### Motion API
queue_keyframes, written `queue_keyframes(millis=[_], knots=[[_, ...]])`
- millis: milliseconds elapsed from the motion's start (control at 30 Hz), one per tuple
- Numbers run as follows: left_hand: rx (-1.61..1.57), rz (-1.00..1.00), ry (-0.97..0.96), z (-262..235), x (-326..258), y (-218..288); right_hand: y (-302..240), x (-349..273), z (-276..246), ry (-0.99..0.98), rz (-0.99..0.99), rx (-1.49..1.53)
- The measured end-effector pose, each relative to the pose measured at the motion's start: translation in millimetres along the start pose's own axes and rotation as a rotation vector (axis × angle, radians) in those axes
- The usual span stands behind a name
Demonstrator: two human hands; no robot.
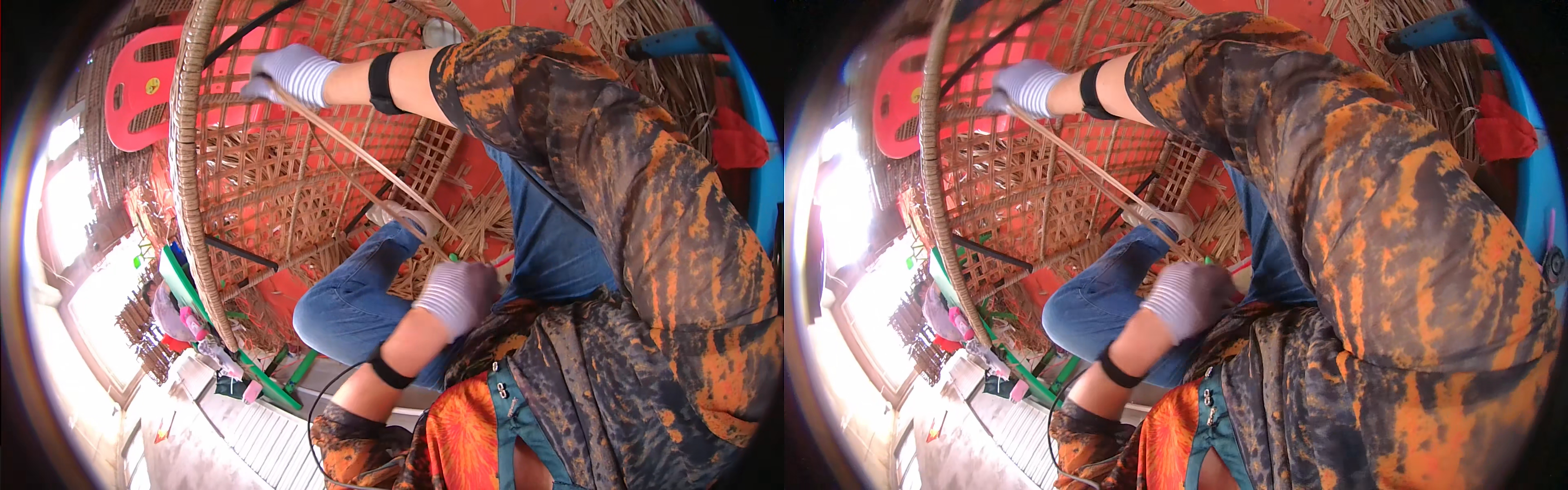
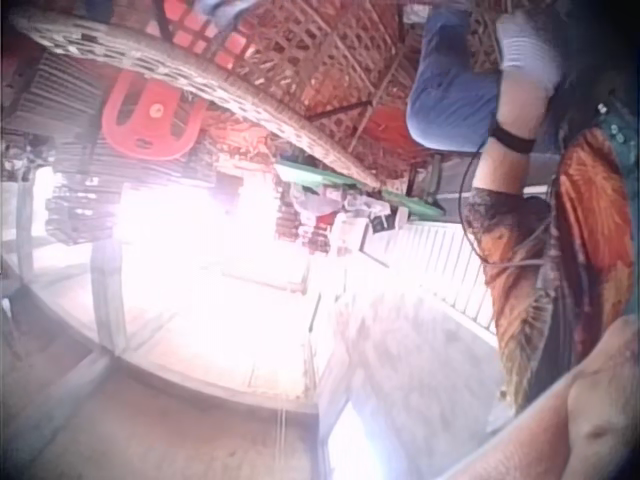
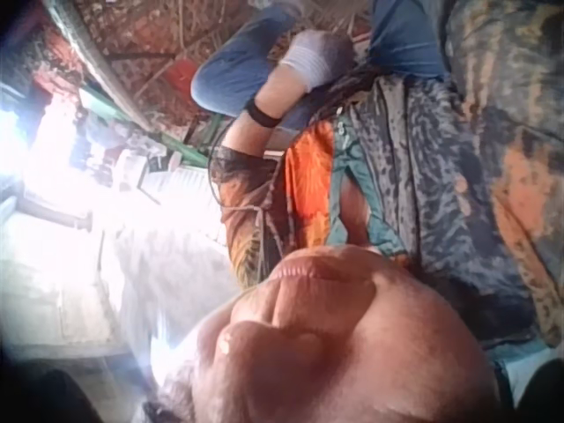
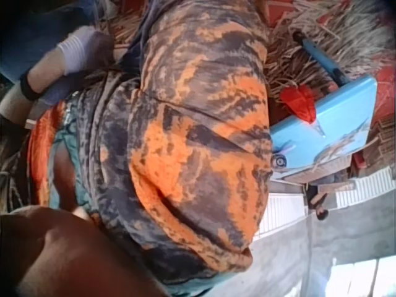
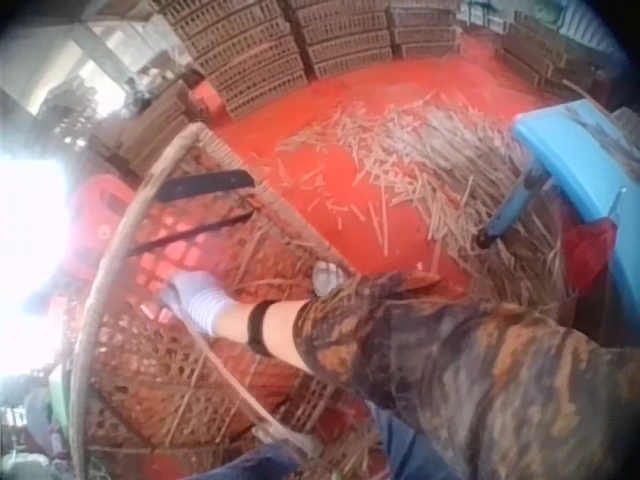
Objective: The recorder is weaving a wicker or bamboo chair frame using flexible binding strips.
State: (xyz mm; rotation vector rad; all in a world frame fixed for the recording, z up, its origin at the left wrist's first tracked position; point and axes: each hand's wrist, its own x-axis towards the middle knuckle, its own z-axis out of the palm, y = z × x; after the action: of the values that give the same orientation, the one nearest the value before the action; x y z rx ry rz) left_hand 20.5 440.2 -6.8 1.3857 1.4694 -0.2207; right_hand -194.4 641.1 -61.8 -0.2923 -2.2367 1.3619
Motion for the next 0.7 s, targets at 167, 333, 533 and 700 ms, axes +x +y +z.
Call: queue_keyframes(millis=[167,333,533,700], knots=[[0.161,-0.356,0.911,-104,-27,-88,34,28,12,-0.031,0.394,0.544],[-0.548,-0.417,1.438,-191,-17,-197,48,43,23,-0.124,0.406,0.619],[-0.508,-0.495,1.675,-216,20,-216,48,41,9,-0.144,0.261,0.495],[-0.595,-0.241,1.717,-202,6,-224,28,57,-35,-0.530,0.004,0.148]])
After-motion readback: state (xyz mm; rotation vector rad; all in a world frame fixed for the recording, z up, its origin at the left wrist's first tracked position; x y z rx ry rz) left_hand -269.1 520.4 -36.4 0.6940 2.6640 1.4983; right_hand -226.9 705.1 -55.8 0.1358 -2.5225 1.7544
